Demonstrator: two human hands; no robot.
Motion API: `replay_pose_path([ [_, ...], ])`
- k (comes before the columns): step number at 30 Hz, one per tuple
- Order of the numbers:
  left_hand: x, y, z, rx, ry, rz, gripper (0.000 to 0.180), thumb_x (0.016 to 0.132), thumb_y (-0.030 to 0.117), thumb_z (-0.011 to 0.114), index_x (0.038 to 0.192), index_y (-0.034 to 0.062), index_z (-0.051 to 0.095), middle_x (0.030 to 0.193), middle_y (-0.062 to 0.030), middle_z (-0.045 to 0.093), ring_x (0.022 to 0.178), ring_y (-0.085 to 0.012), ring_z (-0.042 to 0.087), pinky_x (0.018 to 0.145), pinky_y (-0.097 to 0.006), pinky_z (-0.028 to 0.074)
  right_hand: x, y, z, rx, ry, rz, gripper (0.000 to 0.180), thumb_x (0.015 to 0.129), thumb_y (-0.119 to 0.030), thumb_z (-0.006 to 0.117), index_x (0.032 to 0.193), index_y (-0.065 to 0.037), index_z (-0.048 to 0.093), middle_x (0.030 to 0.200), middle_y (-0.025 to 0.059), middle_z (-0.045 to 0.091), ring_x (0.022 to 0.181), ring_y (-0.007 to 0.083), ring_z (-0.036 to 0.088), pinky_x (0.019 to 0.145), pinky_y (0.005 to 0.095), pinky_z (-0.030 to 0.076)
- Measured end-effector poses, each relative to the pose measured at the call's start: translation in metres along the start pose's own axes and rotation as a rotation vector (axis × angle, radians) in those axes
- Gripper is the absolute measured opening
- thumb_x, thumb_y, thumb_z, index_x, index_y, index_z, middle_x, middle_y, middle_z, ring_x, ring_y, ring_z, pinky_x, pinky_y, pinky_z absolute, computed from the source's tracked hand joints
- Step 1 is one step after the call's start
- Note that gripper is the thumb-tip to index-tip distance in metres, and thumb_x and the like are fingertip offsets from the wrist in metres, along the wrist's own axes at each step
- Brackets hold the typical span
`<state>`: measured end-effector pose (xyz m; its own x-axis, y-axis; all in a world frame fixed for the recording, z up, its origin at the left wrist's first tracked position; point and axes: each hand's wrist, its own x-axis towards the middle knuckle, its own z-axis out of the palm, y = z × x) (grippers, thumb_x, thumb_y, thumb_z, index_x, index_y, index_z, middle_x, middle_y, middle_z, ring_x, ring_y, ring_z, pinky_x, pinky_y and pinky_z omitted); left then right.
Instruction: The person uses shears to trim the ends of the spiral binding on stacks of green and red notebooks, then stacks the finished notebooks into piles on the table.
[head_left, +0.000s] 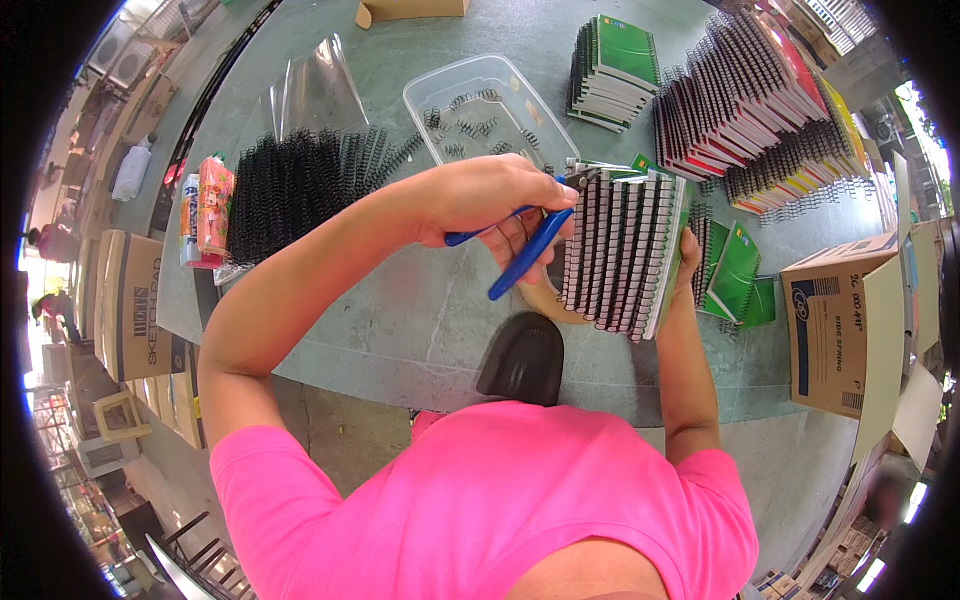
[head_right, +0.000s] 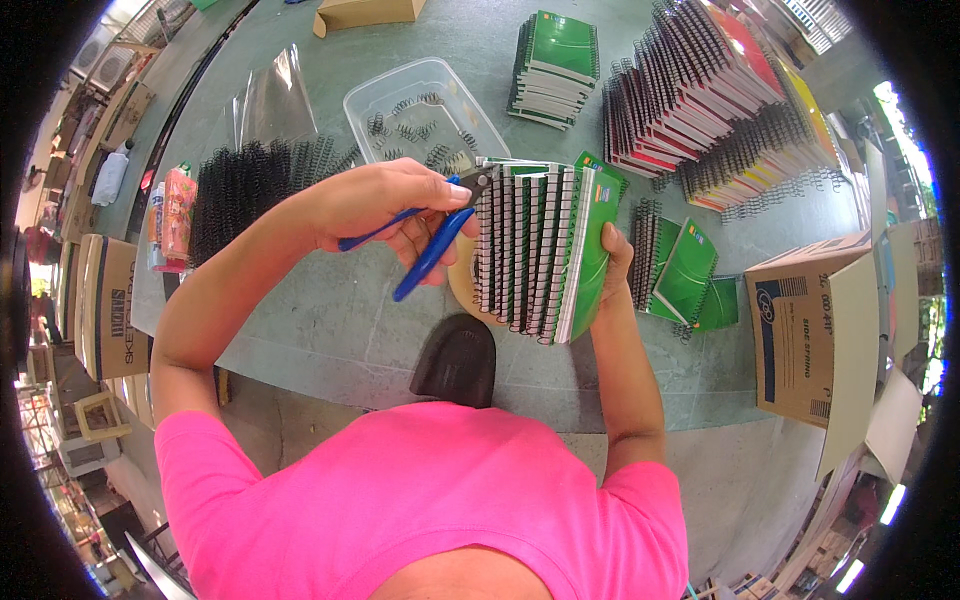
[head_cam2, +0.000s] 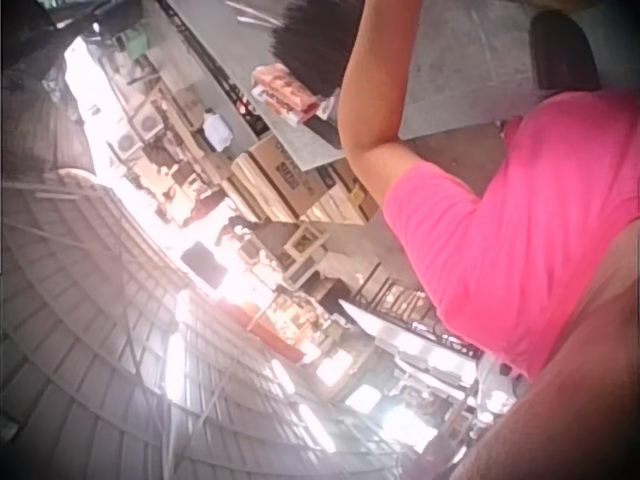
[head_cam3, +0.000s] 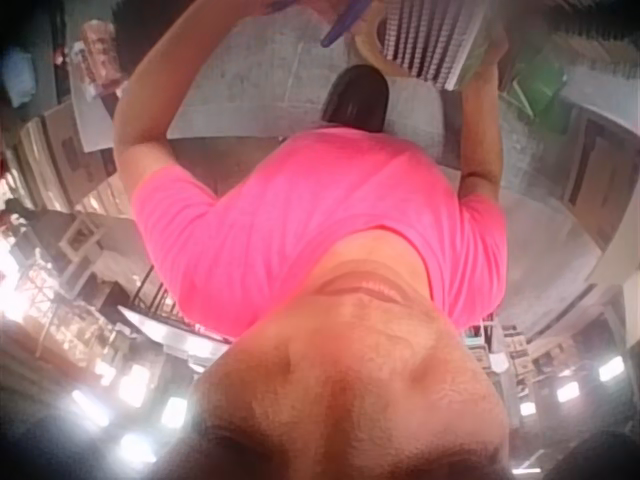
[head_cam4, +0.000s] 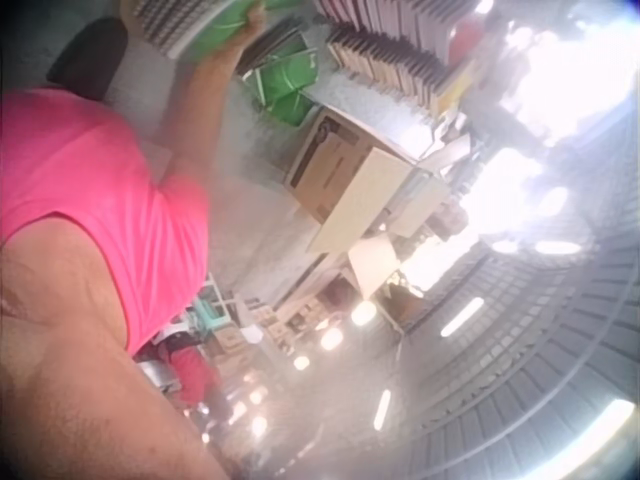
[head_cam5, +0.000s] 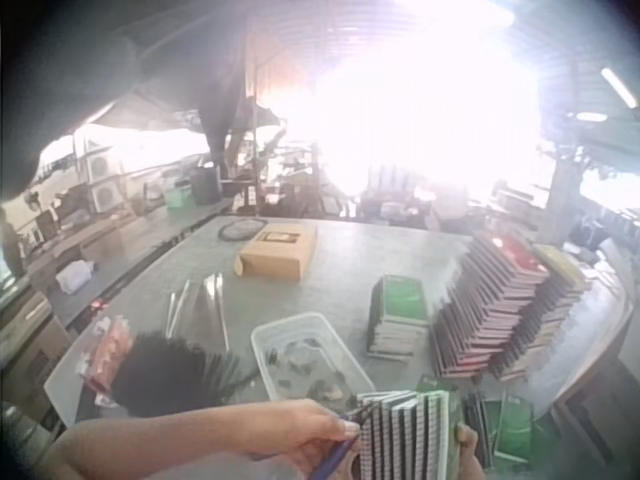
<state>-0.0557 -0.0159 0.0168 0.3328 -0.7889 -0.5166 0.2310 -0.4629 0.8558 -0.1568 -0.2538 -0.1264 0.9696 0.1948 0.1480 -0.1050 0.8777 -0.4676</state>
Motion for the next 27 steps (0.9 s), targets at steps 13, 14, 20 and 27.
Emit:
replay_pose_path([
  [13,0.004,0.002,0.000,-0.091,-0.127,0.060,0.044,0.087,0.031,0.042,0.104,-0.0081,0.053,0.081,-0.0170,0.060,0.070,-0.0242,0.063,0.064,-0.030,0.052,-0.009,-0.007,-0.002,0.027,-0.042,0.011,0.061,0.075,-0.045,0.058,0.116,-0.001,0.051,0.109,0.0148,0.058,0.095,0.0262,0.058,0.082,0.0401,0.048],
  [14,0.003,0.001,-0.001,-0.148,-0.167,0.050,0.044,0.087,0.030,0.042,0.105,-0.0081,0.053,0.081,-0.0176,0.061,0.071,-0.0247,0.064,0.064,-0.031,0.052,-0.009,-0.006,-0.002,0.033,-0.040,0.008,0.061,0.075,-0.045,0.058,0.115,-0.001,0.051,0.109,0.0146,0.058,0.095,0.0262,0.059,0.082,0.0401,0.049],
  [20,0.003,0.011,0.014,0.143,-0.009,0.073,0.039,0.088,0.029,0.041,0.095,-0.0064,0.054,0.079,-0.0158,0.060,0.067,-0.0234,0.063,0.060,-0.032,0.050,-0.013,-0.006,0.003,0.000,0.000,-0.003,0.060,0.074,-0.045,0.058,0.114,-0.001,0.052,0.108,0.0140,0.059,0.093,0.0257,0.059,0.081,0.0399,0.049],
  [27,0.014,-0.003,0.022,0.850,0.380,0.379,0.040,0.089,0.034,0.043,0.096,-0.0042,0.053,0.080,-0.0120,0.060,0.073,-0.0192,0.062,0.063,-0.030,0.048,-0.015,-0.009,0.008,0.020,0.128,-0.071,0.056,0.074,-0.032,0.060,0.115,0.004,0.047,0.104,0.0187,0.059,0.086,0.0263,0.062,0.074,0.0372,0.053],
])
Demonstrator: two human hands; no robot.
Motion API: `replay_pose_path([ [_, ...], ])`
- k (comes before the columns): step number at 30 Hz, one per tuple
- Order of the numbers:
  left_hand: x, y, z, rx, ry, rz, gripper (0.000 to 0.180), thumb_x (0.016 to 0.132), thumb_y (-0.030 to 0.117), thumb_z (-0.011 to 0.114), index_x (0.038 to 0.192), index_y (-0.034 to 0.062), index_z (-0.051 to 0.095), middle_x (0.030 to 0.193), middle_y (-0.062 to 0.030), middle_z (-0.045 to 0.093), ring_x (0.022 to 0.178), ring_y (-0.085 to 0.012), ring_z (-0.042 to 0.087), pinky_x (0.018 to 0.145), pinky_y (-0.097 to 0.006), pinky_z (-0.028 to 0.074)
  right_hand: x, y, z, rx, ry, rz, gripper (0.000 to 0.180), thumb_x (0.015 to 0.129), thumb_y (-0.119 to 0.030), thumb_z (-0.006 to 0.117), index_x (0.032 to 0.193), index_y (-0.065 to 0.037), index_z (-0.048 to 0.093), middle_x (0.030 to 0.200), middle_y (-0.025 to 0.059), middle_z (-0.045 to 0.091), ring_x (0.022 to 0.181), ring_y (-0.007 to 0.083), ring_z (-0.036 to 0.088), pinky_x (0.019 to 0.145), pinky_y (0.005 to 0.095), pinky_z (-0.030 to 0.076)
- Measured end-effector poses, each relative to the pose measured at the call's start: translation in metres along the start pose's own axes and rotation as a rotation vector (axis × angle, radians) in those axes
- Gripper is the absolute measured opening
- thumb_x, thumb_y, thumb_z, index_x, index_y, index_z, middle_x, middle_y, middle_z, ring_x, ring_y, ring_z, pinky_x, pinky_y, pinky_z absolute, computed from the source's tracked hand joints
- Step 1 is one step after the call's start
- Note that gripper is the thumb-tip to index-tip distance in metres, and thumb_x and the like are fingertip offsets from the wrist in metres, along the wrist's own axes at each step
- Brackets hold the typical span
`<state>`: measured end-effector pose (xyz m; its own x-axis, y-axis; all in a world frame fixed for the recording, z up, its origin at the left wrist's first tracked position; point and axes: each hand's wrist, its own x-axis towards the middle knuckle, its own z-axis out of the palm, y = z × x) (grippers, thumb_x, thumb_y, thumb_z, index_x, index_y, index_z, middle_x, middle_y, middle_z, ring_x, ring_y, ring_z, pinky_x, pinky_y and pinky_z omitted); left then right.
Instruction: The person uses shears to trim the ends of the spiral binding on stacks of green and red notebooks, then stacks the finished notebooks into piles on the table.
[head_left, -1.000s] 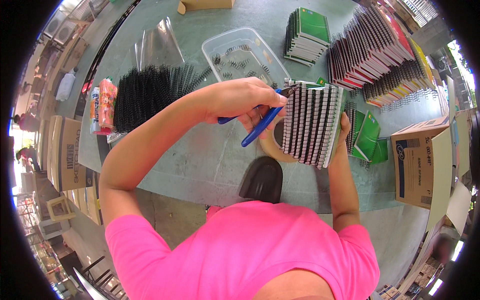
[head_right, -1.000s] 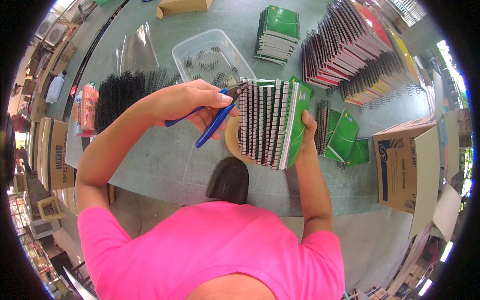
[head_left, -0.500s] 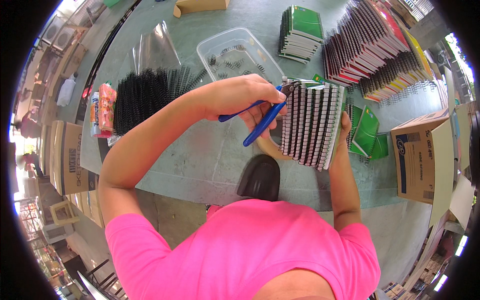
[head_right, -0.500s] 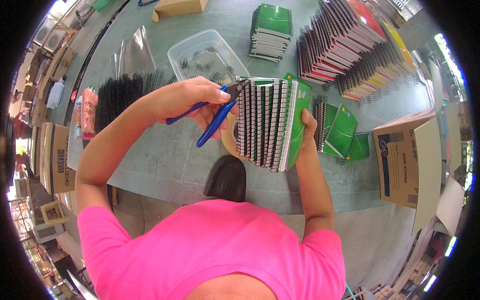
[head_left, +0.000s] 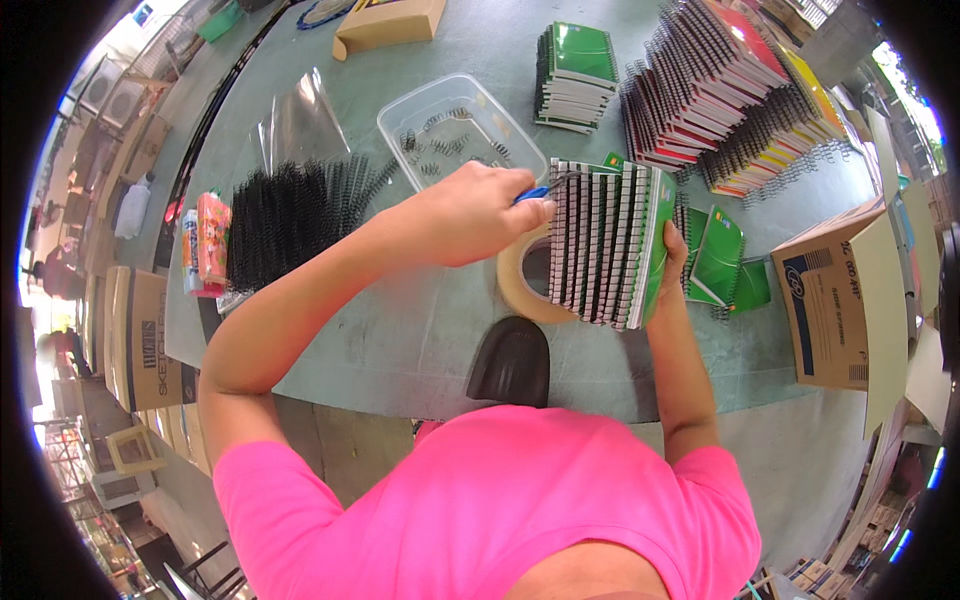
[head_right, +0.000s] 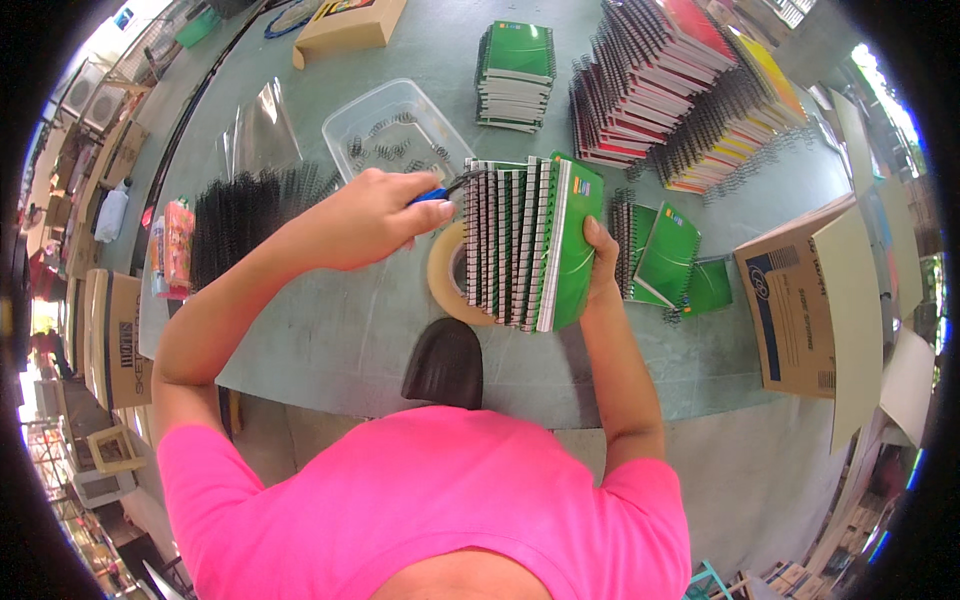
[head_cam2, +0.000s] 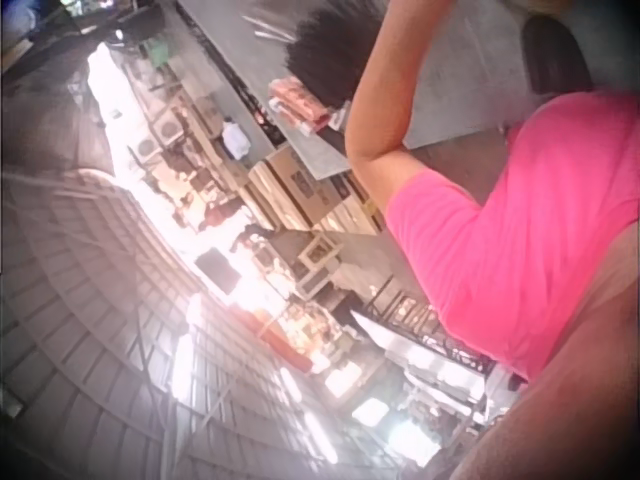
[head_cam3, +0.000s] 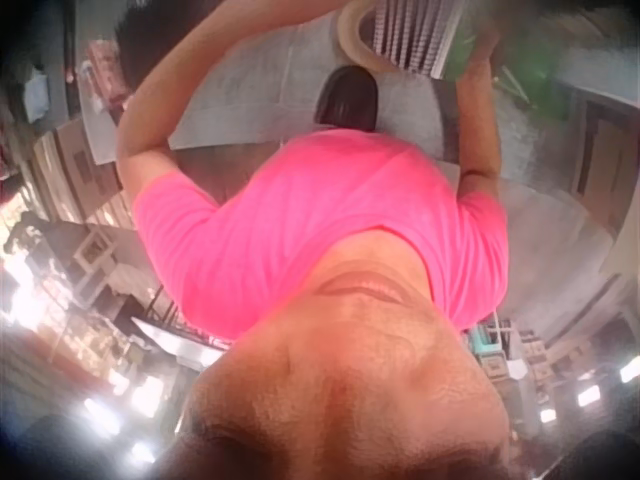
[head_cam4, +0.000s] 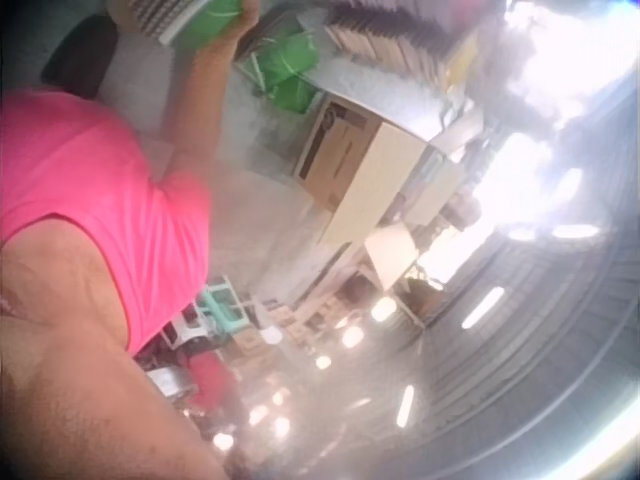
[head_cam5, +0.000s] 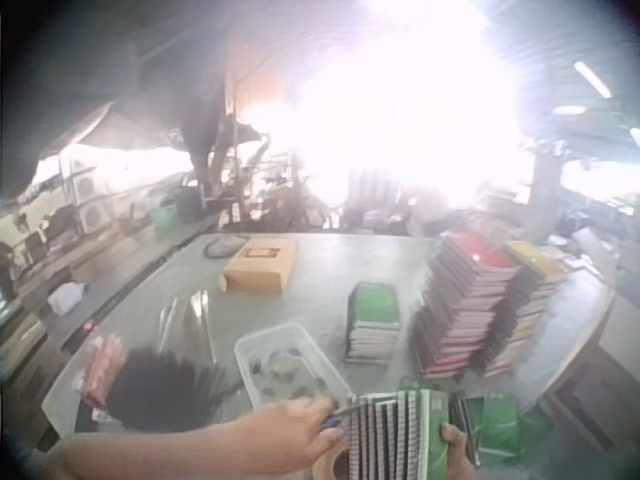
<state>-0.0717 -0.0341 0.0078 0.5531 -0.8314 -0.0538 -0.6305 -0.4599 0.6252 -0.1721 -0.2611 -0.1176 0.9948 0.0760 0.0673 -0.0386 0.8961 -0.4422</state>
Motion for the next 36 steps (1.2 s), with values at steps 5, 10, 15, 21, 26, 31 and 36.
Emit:
replay_pose_path([
  [5,0.005,0.019,-0.015,-0.825,-0.434,-0.369,0.034,0.090,0.028,0.040,0.098,-0.0038,0.050,0.081,-0.0135,0.058,0.072,-0.0222,0.062,0.060,-0.032,0.050,-0.003,-0.004,-0.005,0.012,-0.080,0.054,0.057,0.077,-0.038,0.057,0.117,0.001,0.049,0.109,0.0155,0.058,0.093,0.0260,0.060,0.081,0.0381,0.049],
  [10,0.005,0.016,0.007,-0.180,-0.102,-0.089,0.037,0.088,0.032,0.043,0.096,-0.0034,0.049,0.081,-0.0173,0.057,0.076,-0.0308,0.059,0.068,-0.038,0.046,-0.010,-0.004,0.003,-0.021,0.021,0.019,0.057,0.073,-0.035,0.060,0.114,0.004,0.048,0.103,0.0187,0.059,0.086,0.0268,0.062,0.077,0.0374,0.052],
  [15,0.008,0.025,0.006,0.202,0.119,0.092,0.037,0.086,0.032,0.045,0.095,-0.0037,0.046,0.081,-0.0206,0.053,0.080,-0.0367,0.054,0.071,-0.040,0.043,-0.010,-0.009,0.000,0.010,0.077,0.030,0.058,0.072,-0.038,0.062,0.113,0.002,0.051,0.103,0.0163,0.060,0.086,0.0257,0.062,0.077,0.0379,0.051],
  [21,0.012,0.036,-0.015,-0.885,-0.377,-0.287,0.039,0.088,0.034,0.042,0.097,-0.0027,0.051,0.082,-0.0150,0.059,0.065,-0.0250,0.061,0.061,-0.034,0.051,-0.015,-0.021,-0.013,0.023,0.023,0.017,0.058,0.070,-0.032,0.064,0.112,0.006,0.050,0.101,0.0184,0.060,0.086,0.0274,0.062,0.077,0.0376,0.051],
  [26,0.021,0.044,-0.003,-1.070,-0.517,-0.378,0.043,0.089,0.034,0.038,0.101,-0.0054,0.050,0.084,-0.0194,0.060,0.070,-0.0301,0.062,0.065,-0.038,0.052,-0.021,-0.022,0.002,0.063,-0.062,0.036,0.059,0.069,-0.031,0.064,0.113,0.005,0.049,0.104,0.0187,0.059,0.088,0.0284,0.061,0.079,0.0391,0.050],
  [31,0.023,0.065,0.001,-0.288,-0.316,-0.205,0.036,0.089,0.029,0.038,0.095,-0.0046,0.049,0.080,-0.0202,0.058,0.071,-0.0306,0.060,0.065,-0.039,0.047,-0.027,-0.022,-0.004,0.082,-0.087,0.028,0.059,0.070,-0.032,0.064,0.114,0.004,0.049,0.104,0.0183,0.059,0.089,0.0282,0.060,0.081,0.0387,0.049],
  [36,0.024,0.051,0.004,0.079,-0.174,0.045,0.039,0.088,0.034,0.042,0.087,-0.0037,0.053,0.077,-0.0208,0.058,0.071,-0.0339,0.056,0.067,-0.037,0.045,-0.028,-0.025,-0.005,0.007,0.012,-0.001,0.056,0.070,-0.029,0.064,0.113,0.004,0.049,0.103,0.0185,0.059,0.088,0.0278,0.061,0.079,0.0394,0.050],
])
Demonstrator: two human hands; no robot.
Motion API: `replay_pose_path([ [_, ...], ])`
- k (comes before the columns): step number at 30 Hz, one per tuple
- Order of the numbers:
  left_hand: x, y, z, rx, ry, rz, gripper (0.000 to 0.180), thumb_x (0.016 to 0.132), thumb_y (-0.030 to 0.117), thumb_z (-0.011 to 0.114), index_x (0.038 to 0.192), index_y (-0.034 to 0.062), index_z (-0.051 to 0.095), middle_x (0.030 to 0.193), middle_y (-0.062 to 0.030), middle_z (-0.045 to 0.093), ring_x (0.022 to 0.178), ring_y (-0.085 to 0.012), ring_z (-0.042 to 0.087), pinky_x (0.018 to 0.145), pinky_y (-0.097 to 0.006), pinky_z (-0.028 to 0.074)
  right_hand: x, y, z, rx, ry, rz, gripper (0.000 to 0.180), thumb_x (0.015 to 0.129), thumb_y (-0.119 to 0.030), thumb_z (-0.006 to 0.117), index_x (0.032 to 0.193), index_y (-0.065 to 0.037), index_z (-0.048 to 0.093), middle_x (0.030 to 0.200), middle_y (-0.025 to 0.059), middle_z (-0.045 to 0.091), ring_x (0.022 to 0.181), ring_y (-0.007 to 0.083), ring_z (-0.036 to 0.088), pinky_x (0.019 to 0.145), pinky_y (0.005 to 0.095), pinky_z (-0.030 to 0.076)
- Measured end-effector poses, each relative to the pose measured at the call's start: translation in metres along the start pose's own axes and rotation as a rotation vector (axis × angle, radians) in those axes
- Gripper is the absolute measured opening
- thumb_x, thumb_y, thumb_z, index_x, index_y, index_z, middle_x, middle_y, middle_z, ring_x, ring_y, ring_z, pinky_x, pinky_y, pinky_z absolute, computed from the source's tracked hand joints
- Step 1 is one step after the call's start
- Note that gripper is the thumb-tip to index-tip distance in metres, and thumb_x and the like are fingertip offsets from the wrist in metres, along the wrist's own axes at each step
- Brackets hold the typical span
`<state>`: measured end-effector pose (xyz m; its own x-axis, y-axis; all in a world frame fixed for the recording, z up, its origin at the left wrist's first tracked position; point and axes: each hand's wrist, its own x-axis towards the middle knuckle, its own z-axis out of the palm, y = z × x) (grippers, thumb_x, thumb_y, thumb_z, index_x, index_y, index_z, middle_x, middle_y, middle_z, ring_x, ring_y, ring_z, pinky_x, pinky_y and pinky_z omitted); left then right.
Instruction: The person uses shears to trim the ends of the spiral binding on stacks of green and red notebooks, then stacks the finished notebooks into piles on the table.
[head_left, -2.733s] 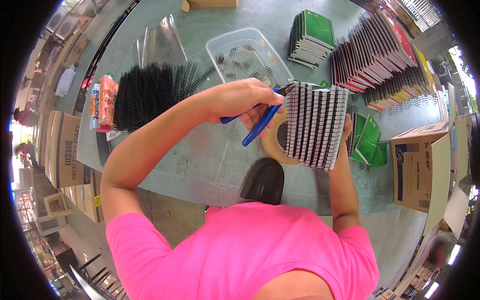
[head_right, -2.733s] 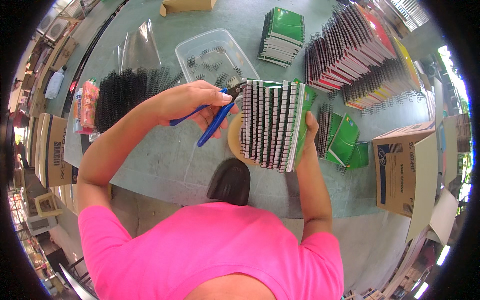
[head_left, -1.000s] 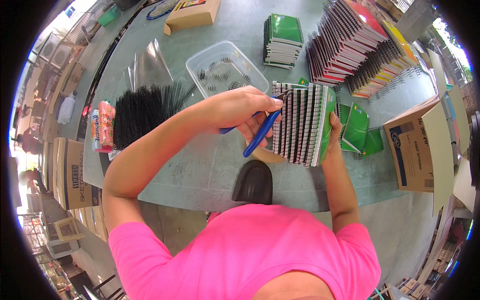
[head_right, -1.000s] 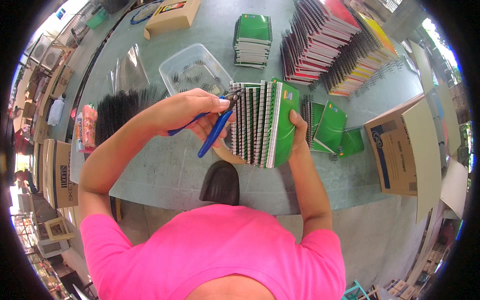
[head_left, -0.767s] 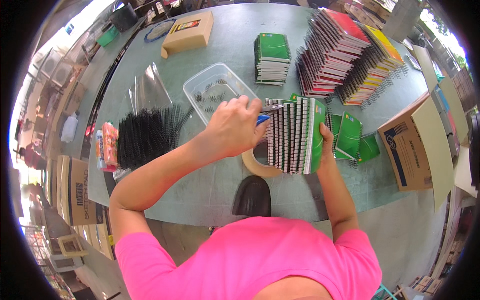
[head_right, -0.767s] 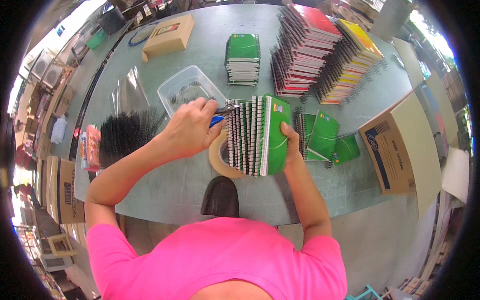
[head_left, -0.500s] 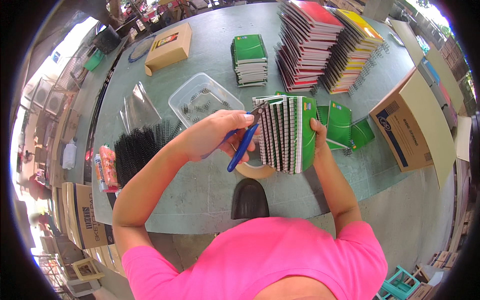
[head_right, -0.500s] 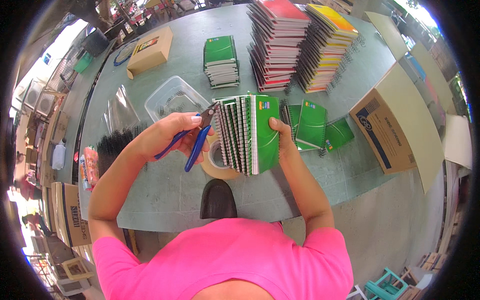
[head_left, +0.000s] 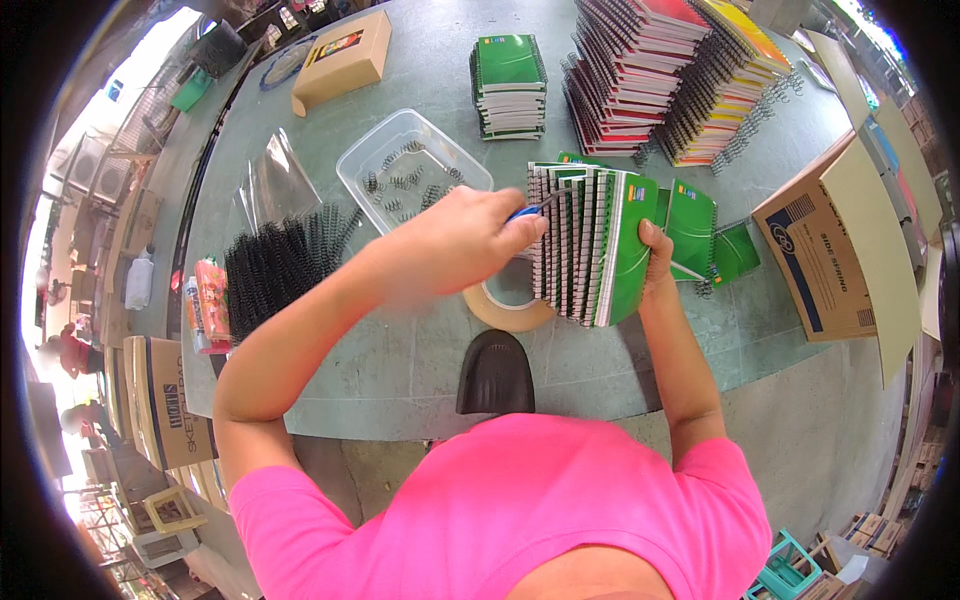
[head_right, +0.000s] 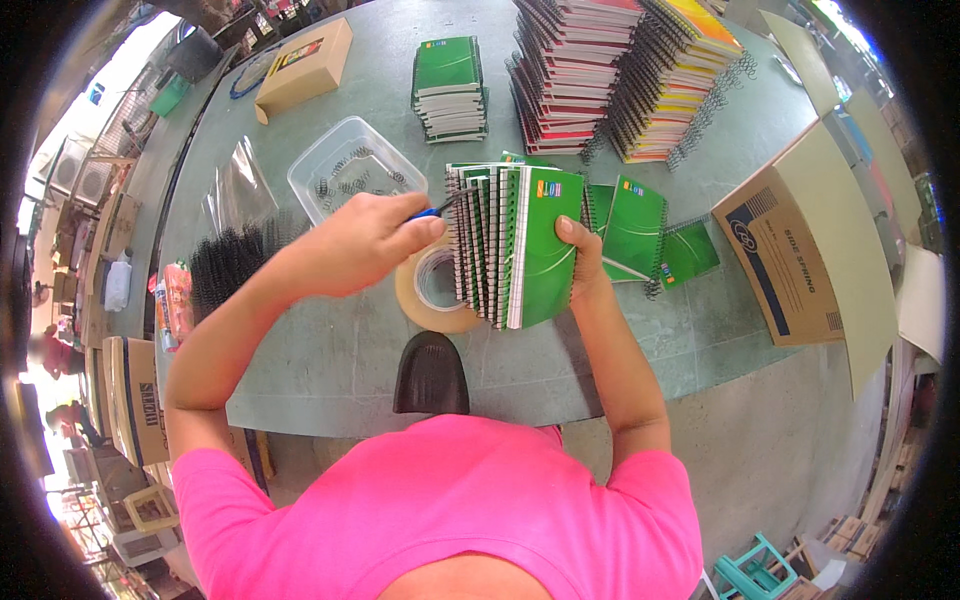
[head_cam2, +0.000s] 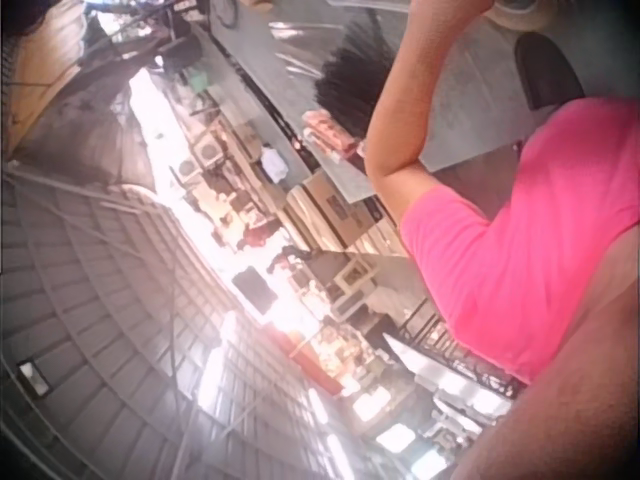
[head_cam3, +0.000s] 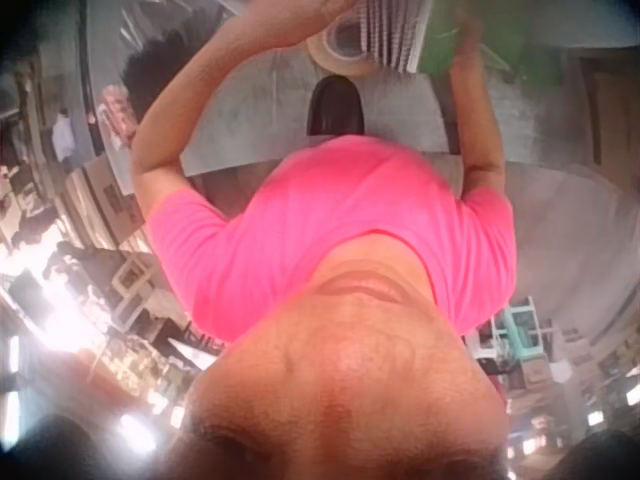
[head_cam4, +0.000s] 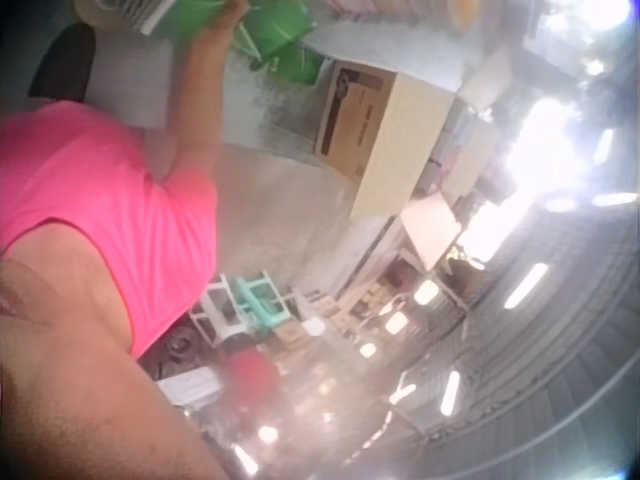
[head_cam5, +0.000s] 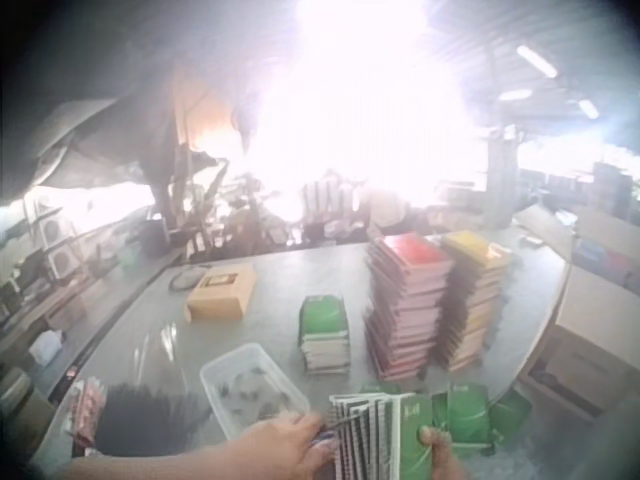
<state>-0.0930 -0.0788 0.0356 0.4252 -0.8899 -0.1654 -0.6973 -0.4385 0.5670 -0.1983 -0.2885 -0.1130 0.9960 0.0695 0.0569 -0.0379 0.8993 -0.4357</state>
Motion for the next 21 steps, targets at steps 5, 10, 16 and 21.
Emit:
replay_pose_path([
  [5,0.001,-0.001,-0.009,-0.944,-0.333,-0.252,0.046,0.090,0.037,0.039,0.101,-0.0062,0.053,0.084,-0.0167,0.060,0.071,-0.0218,0.062,0.064,-0.033,0.051,0.002,0.001,-0.001,0.042,-0.101,0.045,0.058,0.071,-0.029,0.063,0.115,0.006,0.047,0.105,0.0204,0.058,0.089,0.0286,0.061,0.079,0.0399,0.050],
  [10,0.006,-0.002,-0.007,-1.186,-0.428,-0.311,0.044,0.090,0.034,0.039,0.097,-0.0079,0.051,0.080,-0.0172,0.059,0.066,-0.0250,0.063,0.059,-0.034,0.053,0.001,0.005,0.003,-0.012,-0.139,0.039,0.059,0.072,-0.034,0.063,0.115,0.003,0.049,0.106,0.0191,0.058,0.088,0.0278,0.061,0.078,0.0390,0.051],
  [16,0.001,0.006,0.010,-0.182,0.054,-0.012,0.037,0.088,0.029,0.042,0.094,-0.0064,0.051,0.078,-0.0183,0.057,0.068,-0.0319,0.060,0.063,-0.039,0.050,0.001,0.008,-0.001,0.013,-0.129,0.034,0.058,0.074,-0.036,0.060,0.115,0.002,0.049,0.107,0.0185,0.058,0.089,0.0273,0.061,0.080,0.0396,0.050],
  [21,0.002,-0.002,0.008,0.221,0.314,0.317,0.036,0.087,0.030,0.045,0.087,-0.0059,0.051,0.076,-0.0199,0.055,0.067,-0.0348,0.055,0.063,-0.039,0.046,-0.001,0.004,-0.006,-0.080,0.002,0.024,0.059,0.071,-0.032,0.063,0.115,0.004,0.049,0.107,0.0194,0.058,0.091,0.0277,0.060,0.081,0.0384,0.050],
])
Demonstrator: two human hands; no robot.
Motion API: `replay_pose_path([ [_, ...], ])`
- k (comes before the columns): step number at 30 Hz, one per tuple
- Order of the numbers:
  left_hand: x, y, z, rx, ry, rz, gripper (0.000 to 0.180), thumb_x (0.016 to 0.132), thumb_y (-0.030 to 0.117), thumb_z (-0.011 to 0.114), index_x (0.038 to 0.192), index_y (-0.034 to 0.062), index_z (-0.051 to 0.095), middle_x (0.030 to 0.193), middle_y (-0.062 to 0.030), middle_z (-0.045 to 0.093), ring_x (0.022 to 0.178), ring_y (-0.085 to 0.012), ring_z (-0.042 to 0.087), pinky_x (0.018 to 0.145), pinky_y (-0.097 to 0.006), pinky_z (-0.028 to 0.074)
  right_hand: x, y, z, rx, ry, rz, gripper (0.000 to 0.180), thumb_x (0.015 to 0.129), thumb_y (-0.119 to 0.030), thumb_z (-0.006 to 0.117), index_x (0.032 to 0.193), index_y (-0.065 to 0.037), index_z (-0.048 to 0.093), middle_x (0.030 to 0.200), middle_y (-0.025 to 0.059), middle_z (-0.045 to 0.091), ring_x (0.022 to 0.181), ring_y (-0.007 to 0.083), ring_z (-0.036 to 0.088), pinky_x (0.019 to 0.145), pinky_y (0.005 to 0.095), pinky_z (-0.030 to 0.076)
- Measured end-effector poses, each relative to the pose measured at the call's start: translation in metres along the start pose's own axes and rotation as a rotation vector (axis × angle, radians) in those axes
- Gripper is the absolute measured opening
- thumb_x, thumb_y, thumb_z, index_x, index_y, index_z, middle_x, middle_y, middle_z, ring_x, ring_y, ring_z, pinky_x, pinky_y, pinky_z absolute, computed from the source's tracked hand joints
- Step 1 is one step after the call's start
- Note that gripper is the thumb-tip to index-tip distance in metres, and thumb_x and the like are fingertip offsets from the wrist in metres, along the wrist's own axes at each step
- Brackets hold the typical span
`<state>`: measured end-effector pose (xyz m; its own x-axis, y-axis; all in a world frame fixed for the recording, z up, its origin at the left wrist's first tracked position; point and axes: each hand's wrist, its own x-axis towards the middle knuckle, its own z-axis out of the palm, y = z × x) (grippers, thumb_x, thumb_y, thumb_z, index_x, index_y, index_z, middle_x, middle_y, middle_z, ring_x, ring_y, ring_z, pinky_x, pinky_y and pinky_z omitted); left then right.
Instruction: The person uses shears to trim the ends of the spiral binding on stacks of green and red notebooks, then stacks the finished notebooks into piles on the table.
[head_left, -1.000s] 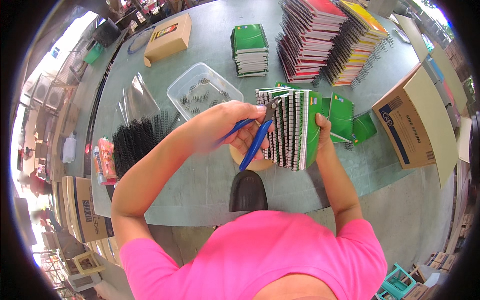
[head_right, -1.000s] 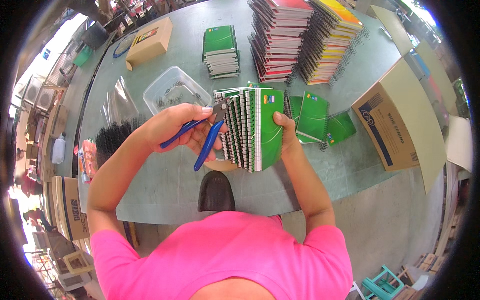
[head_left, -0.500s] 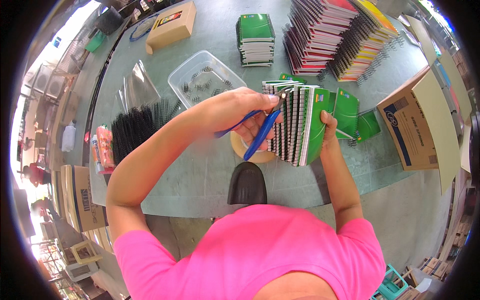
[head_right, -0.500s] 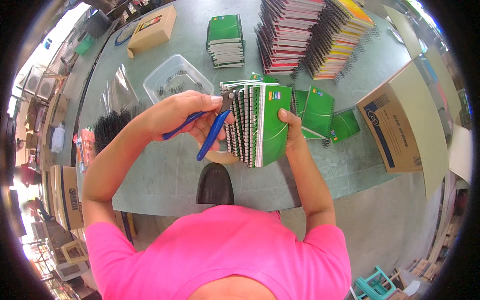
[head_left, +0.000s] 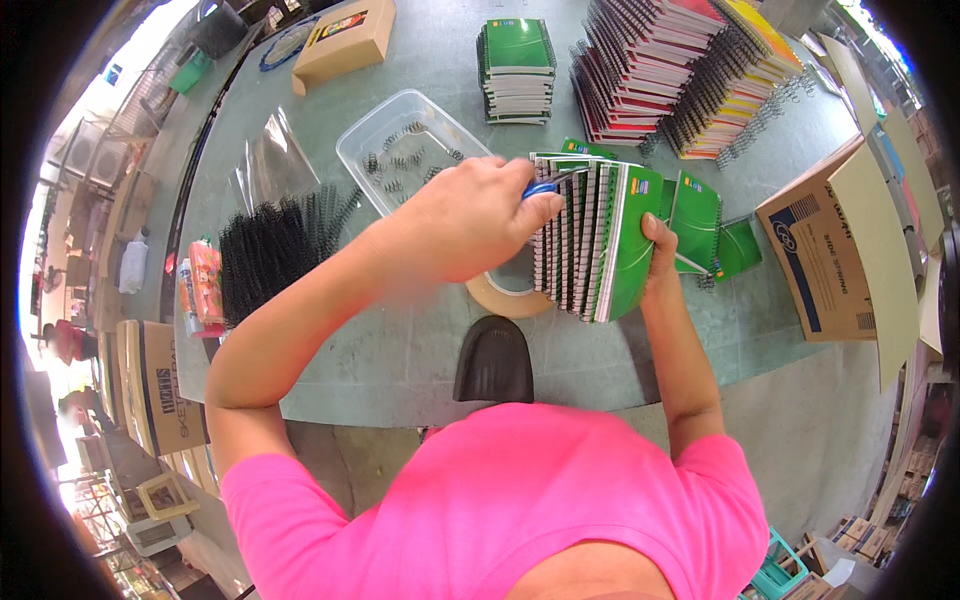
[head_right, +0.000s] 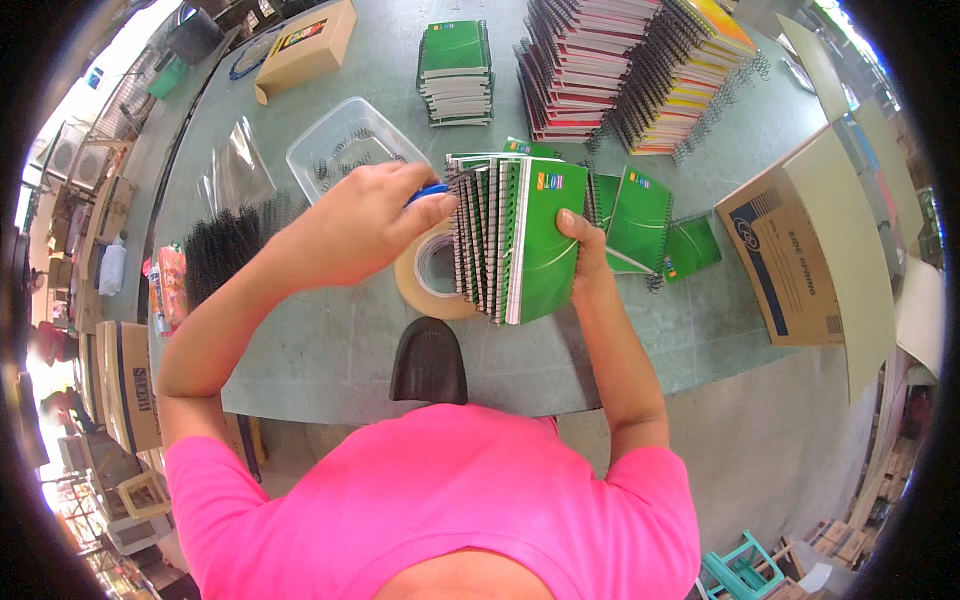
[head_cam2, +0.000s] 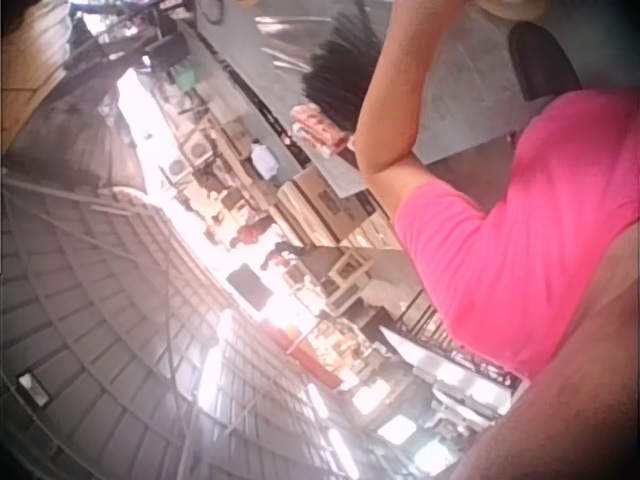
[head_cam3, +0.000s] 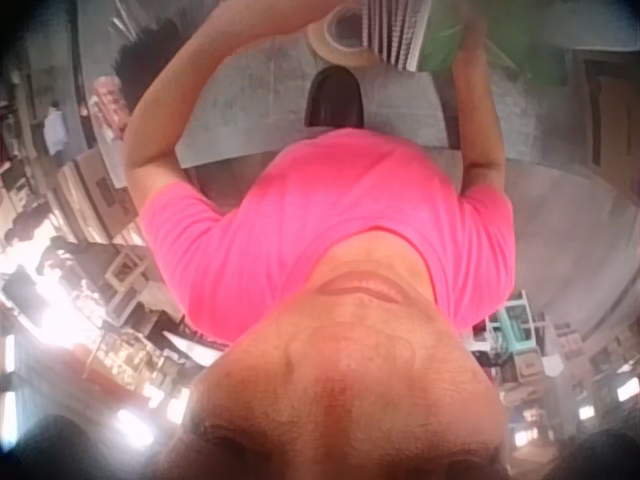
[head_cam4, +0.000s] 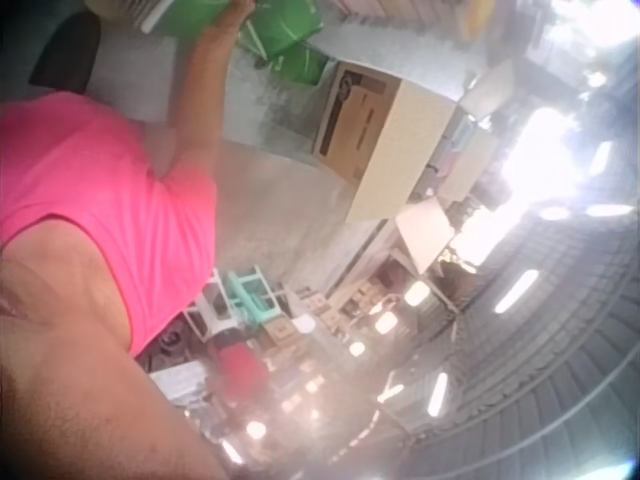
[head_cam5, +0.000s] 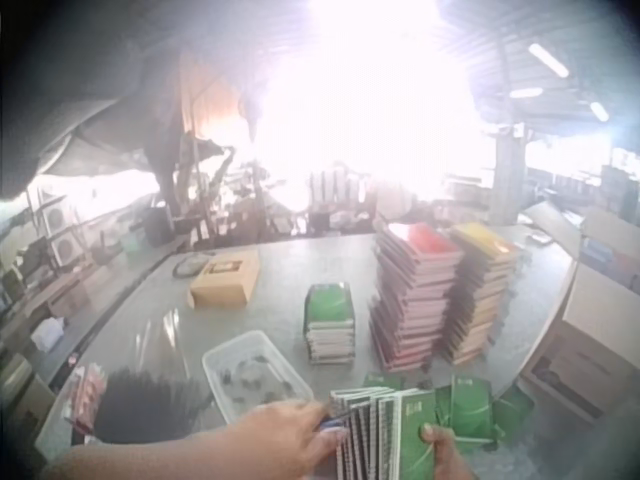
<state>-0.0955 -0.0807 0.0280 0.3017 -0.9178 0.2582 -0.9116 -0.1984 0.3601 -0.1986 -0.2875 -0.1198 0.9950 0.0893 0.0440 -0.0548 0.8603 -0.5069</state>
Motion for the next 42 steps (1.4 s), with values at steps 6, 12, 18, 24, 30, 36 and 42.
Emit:
replay_pose_path([
  [6,0.003,0.000,-0.015,-1.153,-0.501,-0.638,0.047,0.089,0.037,0.041,0.096,-0.0069,0.055,0.079,-0.0134,0.061,0.070,-0.0206,0.062,0.061,-0.030,0.051,-0.001,-0.003,0.010,0.040,-0.063,0.013,0.059,0.070,-0.029,0.064,0.116,0.005,0.047,0.105,0.0196,0.058,0.088,0.0282,0.061,0.077,0.0384,0.052],
  [12,0.005,0.004,-0.014,-1.278,-0.545,-0.678,0.044,0.090,0.034,0.039,0.096,-0.0071,0.054,0.079,-0.0156,0.060,0.071,-0.0240,0.062,0.062,-0.033,0.052,-0.003,-0.004,0.012,0.003,-0.057,0.047,0.060,0.069,-0.031,0.064,0.115,0.004,0.048,0.107,0.0198,0.057,0.090,0.0279,0.061,0.080,0.0384,0.050],
  [18,-0.008,0.015,0.006,0.168,-0.040,-0.157,0.034,0.086,0.027,0.048,0.099,-0.0040,0.051,0.080,-0.0183,0.054,0.076,-0.0327,0.057,0.067,-0.037,0.046,-0.005,0.002,0.013,-0.006,0.085,0.030,0.058,0.070,-0.030,0.063,0.114,0.005,0.048,0.105,0.0193,0.058,0.089,0.0275,0.061,0.080,0.0377,0.051],
  [24,-0.052,0.008,-0.010,-0.106,-0.015,-0.243,0.032,0.082,0.025,0.053,0.101,-0.0010,0.051,0.089,-0.0197,0.052,0.081,-0.0357,0.053,0.072,-0.039,0.043,-0.008,0.009,-0.010,0.083,0.046,-0.089,0.060,0.072,-0.038,0.061,0.116,0.001,0.049,0.108,0.0152,0.057,0.094,0.0268,0.058,0.084,0.0405,0.048],
  [30,-0.178,-0.049,0.076,0.304,0.075,-0.464,0.033,0.079,0.023,0.057,0.104,0.0017,0.052,0.095,-0.0170,0.053,0.086,-0.0339,0.052,0.079,-0.042,0.040,-0.002,0.024,0.022,0.224,-0.123,-0.026,0.064,0.080,-0.047,0.049,0.125,-0.002,0.037,0.107,0.0141,0.053,0.092,0.0280,0.053,0.080,0.0423,0.044],
  [36,-0.133,-0.024,0.064,0.017,0.307,-0.382,0.028,0.082,0.022,0.055,0.099,-0.0001,0.056,0.091,-0.0152,0.056,0.080,-0.0252,0.056,0.073,-0.036,0.044,-0.006,0.036,0.035,0.243,-0.275,0.090,0.064,0.085,-0.045,0.043,0.130,-0.002,0.028,0.111,0.0162,0.049,0.097,0.0307,0.051,0.089,0.0450,0.041],
  [42,-0.041,0.017,0.052,-0.682,0.038,-0.581,0.029,0.087,0.026,0.052,0.096,-0.0003,0.058,0.080,-0.0050,0.058,0.068,-0.0071,0.054,0.059,-0.024,0.044,-0.016,0.046,0.022,0.091,0.108,-0.278,0.062,0.078,-0.049,0.052,0.118,-0.002,0.047,0.110,0.0134,0.056,0.098,0.0242,0.056,0.087,0.0377,0.045],
])
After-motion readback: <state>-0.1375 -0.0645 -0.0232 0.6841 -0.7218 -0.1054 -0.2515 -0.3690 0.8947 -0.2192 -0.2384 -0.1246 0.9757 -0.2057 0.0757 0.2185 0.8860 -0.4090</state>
